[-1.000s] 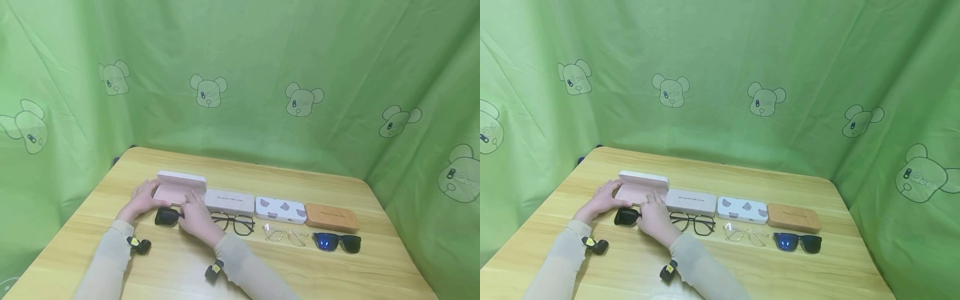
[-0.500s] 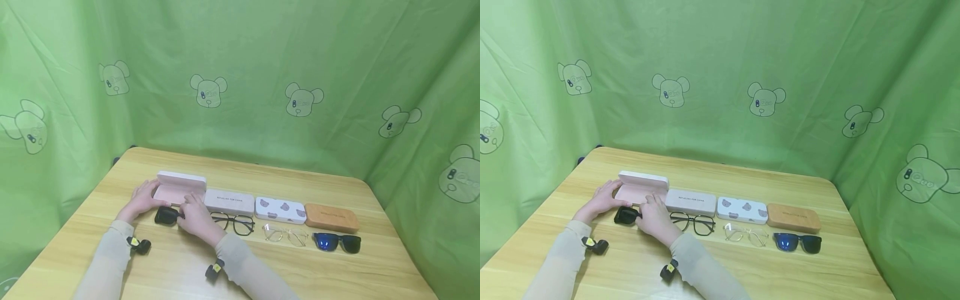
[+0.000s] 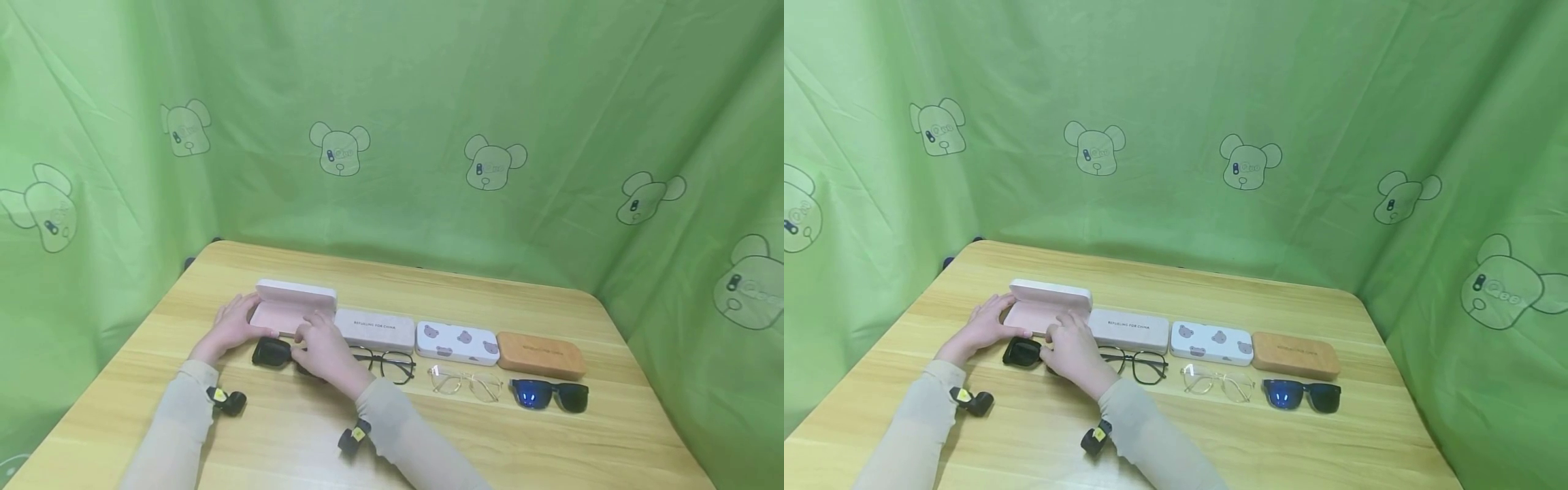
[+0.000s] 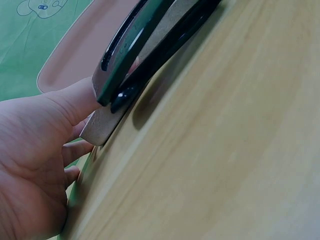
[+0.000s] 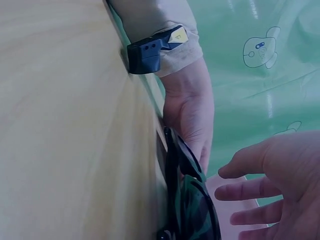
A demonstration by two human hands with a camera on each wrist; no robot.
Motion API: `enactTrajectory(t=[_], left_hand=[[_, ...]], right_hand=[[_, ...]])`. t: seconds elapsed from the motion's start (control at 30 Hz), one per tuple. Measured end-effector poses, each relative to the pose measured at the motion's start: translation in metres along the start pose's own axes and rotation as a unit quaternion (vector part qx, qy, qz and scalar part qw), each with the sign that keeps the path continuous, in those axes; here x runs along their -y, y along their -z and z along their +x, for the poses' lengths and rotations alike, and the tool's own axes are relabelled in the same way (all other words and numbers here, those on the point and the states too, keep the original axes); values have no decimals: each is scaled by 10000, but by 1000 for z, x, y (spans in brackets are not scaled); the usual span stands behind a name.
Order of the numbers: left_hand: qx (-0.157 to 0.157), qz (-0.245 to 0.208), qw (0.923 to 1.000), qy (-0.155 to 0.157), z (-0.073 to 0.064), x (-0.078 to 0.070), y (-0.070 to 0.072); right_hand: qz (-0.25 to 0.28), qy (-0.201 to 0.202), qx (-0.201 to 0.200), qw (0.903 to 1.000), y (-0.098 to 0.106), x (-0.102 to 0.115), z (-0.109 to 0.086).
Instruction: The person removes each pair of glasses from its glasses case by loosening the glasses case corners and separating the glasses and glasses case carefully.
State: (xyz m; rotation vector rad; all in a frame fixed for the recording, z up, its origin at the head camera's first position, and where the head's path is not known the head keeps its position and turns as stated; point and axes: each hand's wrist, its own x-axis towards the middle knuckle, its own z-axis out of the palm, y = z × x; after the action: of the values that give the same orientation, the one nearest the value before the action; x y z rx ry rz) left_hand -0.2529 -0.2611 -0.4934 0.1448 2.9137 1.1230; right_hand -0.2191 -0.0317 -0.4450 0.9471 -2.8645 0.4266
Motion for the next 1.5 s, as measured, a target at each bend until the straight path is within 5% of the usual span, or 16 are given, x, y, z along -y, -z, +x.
enactTrajectory(t=[0.77, 1.5], left_hand=[[-15, 1, 10000, -17, -2, -2, 0], [17, 12, 10000, 15, 0, 0, 0]], right_hand=[[369, -82, -266, 9989, 21, -4, -2], [97, 406, -900, 9951, 46, -13, 18]])
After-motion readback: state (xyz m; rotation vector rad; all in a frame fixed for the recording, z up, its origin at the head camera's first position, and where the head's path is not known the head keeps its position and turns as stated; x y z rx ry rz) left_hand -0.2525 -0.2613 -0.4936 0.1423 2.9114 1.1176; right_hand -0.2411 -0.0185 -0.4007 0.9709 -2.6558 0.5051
